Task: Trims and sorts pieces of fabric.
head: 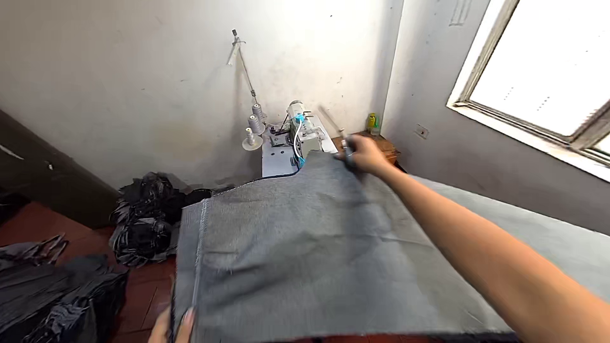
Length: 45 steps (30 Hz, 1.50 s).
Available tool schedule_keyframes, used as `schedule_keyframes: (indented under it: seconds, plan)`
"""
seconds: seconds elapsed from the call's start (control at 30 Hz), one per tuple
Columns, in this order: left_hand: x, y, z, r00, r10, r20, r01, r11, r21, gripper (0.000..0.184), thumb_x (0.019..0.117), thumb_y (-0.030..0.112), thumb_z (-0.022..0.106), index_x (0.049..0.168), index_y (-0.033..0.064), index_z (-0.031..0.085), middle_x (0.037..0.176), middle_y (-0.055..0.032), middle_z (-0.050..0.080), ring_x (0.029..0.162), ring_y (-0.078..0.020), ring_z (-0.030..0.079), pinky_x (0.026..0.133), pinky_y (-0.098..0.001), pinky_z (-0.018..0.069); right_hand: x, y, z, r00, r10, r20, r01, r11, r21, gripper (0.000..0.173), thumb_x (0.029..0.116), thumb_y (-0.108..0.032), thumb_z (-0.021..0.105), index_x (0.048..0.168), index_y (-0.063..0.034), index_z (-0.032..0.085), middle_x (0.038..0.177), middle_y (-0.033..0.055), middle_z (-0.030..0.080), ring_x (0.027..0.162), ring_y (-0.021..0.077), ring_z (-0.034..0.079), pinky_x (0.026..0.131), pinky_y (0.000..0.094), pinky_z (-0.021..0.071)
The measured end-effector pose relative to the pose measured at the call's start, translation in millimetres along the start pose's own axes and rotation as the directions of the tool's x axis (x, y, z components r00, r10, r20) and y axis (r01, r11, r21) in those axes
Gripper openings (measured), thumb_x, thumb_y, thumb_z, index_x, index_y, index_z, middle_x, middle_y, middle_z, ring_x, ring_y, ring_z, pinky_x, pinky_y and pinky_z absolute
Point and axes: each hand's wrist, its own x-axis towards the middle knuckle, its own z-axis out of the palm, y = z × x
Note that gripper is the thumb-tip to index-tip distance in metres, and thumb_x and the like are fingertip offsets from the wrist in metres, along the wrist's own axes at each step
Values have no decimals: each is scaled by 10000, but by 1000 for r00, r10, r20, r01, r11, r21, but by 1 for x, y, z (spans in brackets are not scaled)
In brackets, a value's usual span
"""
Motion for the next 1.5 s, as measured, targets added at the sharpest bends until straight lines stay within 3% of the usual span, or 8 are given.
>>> schedule_keyframes:
  seconds: [0.1,0.23,0.4,0.53,0.67,0.9,1.1,1.5]
  plan:
    - [20,-90,54,940,-334,68,337,941,-40,536,1010,133,584,1462,-97,410,1309,-291,586,1086,-264,644,937,-432,551,8,37,92,992,126,-13,-125,992,25,447,887,-242,800,1192,23,608,1030,253,680,975,432,672,865,654,518]
    - [0,-140,101,840,-541,37,528,801,-283,621,1037,213,573,1531,-24,282,1131,-205,575,618,-123,557,539,-323,517,-68,57,162,980,196,-43,-161,893,420,404,963,-283,709,1227,1,596,1018,144,713,893,258,691,798,482,571]
    - [-55,-198,108,925,-332,186,327,943,55,624,823,-45,621,1404,-183,439,1371,-356,547,1302,-432,547,1108,-568,440,-216,52,182,901,122,417,-400,607,687,572,680,-402,916,1030,-28,660,960,98,768,881,233,754,806,403,637]
    - [-81,-226,107,829,-476,292,429,878,215,563,966,154,657,1466,-39,488,1449,-244,554,1374,-353,523,1186,-487,394,-236,13,193,22,-291,957,-598,763,246,652,731,-761,745,930,-140,726,787,-1,745,683,120,712,652,305,601]
    - [-77,-204,84,873,-488,2,467,836,289,325,1054,184,527,1238,-18,702,1123,-214,741,1084,-361,714,1023,-551,519,-210,-42,236,-270,91,959,-195,970,-147,711,959,-692,501,1167,-21,614,887,99,713,799,220,707,796,443,584]
    - [-111,-150,37,962,-144,-232,243,841,483,180,885,45,658,1007,5,786,937,-144,779,839,-313,769,750,-542,615,-207,-92,283,-257,196,946,-31,977,-211,633,985,-646,524,1054,-26,637,786,59,692,677,172,670,687,387,562]
    - [-118,-139,22,975,-89,-205,198,774,601,166,875,51,675,987,39,796,906,-122,782,770,-296,769,668,-512,620,-224,-89,291,-54,88,995,-176,980,-96,442,906,-527,735,925,-103,608,630,-27,627,522,105,632,555,281,567]
    - [-129,-82,45,988,-37,151,-49,850,524,371,951,486,617,903,163,793,858,-8,771,743,-191,749,634,-485,611,-302,58,158,686,-273,675,55,944,326,562,772,-642,790,893,-98,714,687,-17,671,575,66,609,540,304,523]
